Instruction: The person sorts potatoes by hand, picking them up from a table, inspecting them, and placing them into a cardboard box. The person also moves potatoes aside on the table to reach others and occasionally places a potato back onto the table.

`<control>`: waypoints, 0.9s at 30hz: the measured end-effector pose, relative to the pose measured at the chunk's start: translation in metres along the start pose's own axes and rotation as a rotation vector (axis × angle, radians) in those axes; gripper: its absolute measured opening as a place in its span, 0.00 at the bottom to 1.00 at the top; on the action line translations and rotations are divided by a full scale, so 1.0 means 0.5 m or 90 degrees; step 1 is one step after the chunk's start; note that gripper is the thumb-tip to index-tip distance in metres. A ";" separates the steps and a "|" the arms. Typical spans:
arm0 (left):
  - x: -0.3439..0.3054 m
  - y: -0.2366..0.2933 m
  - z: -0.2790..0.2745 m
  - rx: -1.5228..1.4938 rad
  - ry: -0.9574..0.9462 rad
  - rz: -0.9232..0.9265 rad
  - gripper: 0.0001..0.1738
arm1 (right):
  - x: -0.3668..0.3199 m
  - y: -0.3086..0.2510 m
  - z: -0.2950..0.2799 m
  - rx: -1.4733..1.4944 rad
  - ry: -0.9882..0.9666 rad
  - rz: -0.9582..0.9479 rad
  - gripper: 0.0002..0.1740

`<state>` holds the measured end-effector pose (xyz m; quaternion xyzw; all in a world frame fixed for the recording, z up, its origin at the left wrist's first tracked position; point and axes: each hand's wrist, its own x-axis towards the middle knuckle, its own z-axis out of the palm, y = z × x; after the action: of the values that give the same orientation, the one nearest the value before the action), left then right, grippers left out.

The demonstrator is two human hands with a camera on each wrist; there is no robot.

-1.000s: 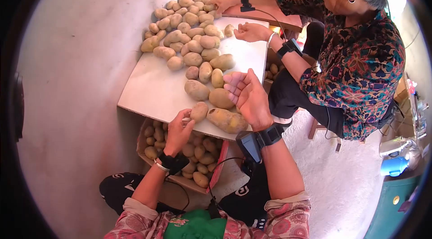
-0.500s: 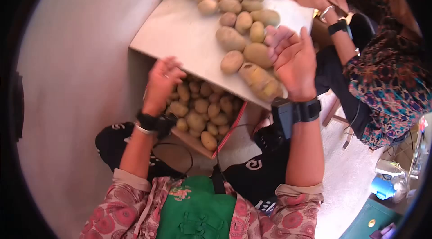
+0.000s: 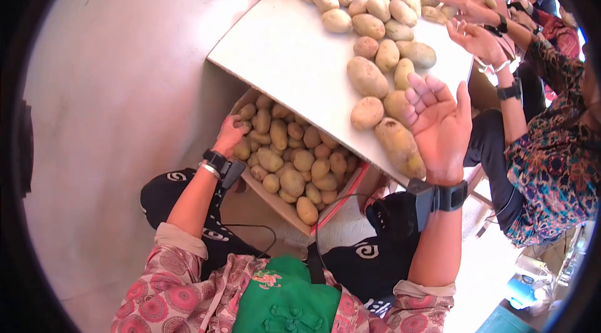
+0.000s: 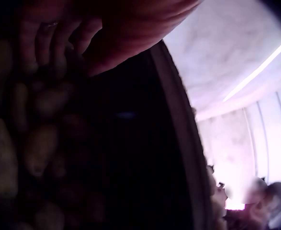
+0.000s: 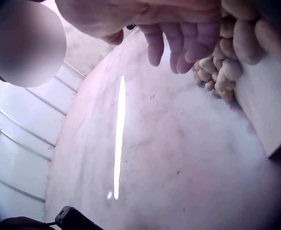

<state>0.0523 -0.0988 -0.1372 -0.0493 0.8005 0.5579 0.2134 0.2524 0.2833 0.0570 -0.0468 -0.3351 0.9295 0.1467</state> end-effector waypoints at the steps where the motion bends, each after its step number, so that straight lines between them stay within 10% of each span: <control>1: 0.021 -0.004 0.016 0.174 0.034 0.067 0.31 | 0.002 0.001 -0.002 0.021 0.015 0.006 0.29; 9: 0.238 -0.074 0.190 0.555 -0.057 0.564 0.28 | 0.000 0.015 0.010 0.018 0.069 -0.006 0.31; 10: 0.309 -0.175 0.214 0.600 -0.164 0.360 0.28 | 0.000 0.013 0.013 0.023 0.066 -0.006 0.32; 15: 0.288 -0.169 0.241 0.612 -0.159 0.395 0.33 | 0.004 0.010 0.019 0.013 0.107 0.002 0.31; 18: 0.437 -0.359 0.235 0.713 -0.064 0.547 0.35 | 0.007 0.002 0.013 0.011 0.122 -0.002 0.32; 27: 0.101 0.014 0.172 0.342 -0.246 0.313 0.41 | 0.018 -0.012 -0.003 0.048 0.066 -0.052 0.33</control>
<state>0.0290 -0.0097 -0.1758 0.3066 0.8508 0.3626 0.2251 0.2453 0.2913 0.0599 -0.0757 -0.2931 0.9311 0.2035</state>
